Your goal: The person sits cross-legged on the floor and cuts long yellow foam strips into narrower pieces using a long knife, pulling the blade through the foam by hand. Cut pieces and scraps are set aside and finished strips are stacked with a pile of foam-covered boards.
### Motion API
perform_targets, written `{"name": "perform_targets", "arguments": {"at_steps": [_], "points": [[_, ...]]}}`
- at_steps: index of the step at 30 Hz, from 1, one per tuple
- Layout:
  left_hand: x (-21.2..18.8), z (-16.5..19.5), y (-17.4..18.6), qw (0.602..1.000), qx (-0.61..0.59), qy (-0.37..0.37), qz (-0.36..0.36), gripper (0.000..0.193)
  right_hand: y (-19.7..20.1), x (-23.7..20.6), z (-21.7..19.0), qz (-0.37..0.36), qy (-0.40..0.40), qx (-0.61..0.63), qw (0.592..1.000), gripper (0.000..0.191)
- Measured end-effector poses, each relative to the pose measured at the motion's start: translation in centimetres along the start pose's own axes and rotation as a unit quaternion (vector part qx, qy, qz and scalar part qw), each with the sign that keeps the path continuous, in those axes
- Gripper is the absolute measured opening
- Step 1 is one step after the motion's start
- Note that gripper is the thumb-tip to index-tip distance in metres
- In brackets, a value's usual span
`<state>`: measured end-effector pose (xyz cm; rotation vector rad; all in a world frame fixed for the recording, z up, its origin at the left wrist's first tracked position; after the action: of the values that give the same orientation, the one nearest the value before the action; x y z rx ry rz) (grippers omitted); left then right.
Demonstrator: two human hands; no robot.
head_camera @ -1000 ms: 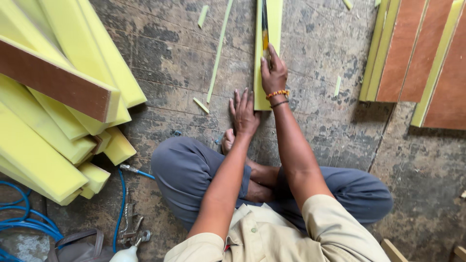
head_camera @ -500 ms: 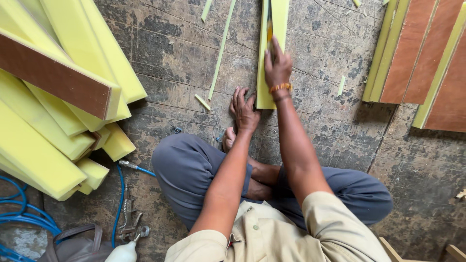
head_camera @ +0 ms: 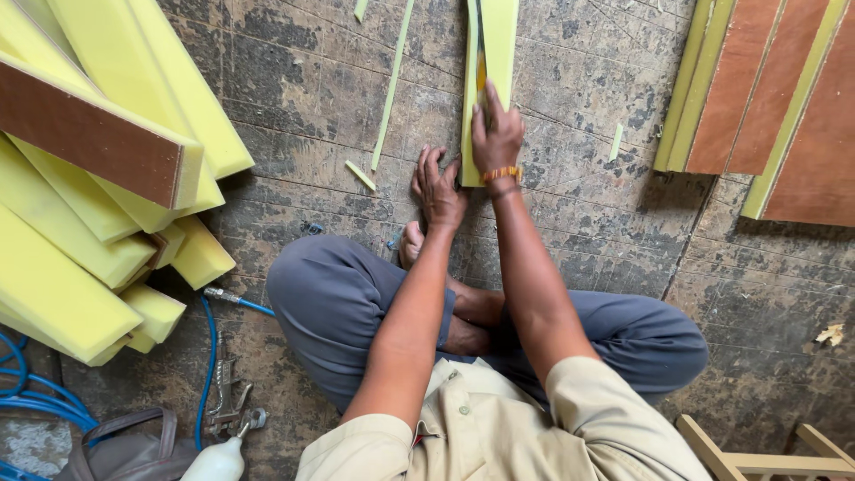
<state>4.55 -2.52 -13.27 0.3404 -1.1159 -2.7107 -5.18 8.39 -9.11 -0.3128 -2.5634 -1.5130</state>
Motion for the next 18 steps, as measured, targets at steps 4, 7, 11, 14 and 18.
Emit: {"name": "perform_targets", "arguments": {"at_steps": [4, 7, 11, 14, 18], "points": [[0.2, -0.1, -0.3, 0.998, 0.028, -0.018, 0.044, 0.025, 2.4, -6.9, -0.5, -0.003, 0.03, 0.059, 0.998, 0.05], [0.0, -0.1, -0.3, 0.999, 0.003, -0.014, 0.043, 0.019, 2.4, -8.0, -0.1, -0.011, 0.011, 0.057, 0.998, 0.049], [0.0, 0.3, 0.2, 1.0, -0.009, -0.002, 0.014, 0.031, 1.1, -4.7, 0.6, 0.008, 0.0, 0.026, 1.0, 0.045], [0.1, 0.7, 0.7, 1.0, -0.002, -0.01, 0.025, 0.033, 1.3, -4.9, 0.3, -0.04, -0.019, 0.023, 0.999, 0.045], [0.1, 0.5, 0.4, 1.0, 0.027, 0.01, 0.0, 0.039, 3.5, -10.2, -0.5, -0.009, 0.044, 0.049, 0.998, 0.05]]}}
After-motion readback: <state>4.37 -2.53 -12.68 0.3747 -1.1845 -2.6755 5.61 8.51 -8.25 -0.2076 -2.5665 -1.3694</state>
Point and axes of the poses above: each hand's wrist, its own x-axis towards the middle knuckle, its own y-axis out of the back of the hand, z = x × y, the point moved 4 cm from there along x, towards the middle knuckle, and after that the axes turned 6 degrees about y, right-handed, at the moved point
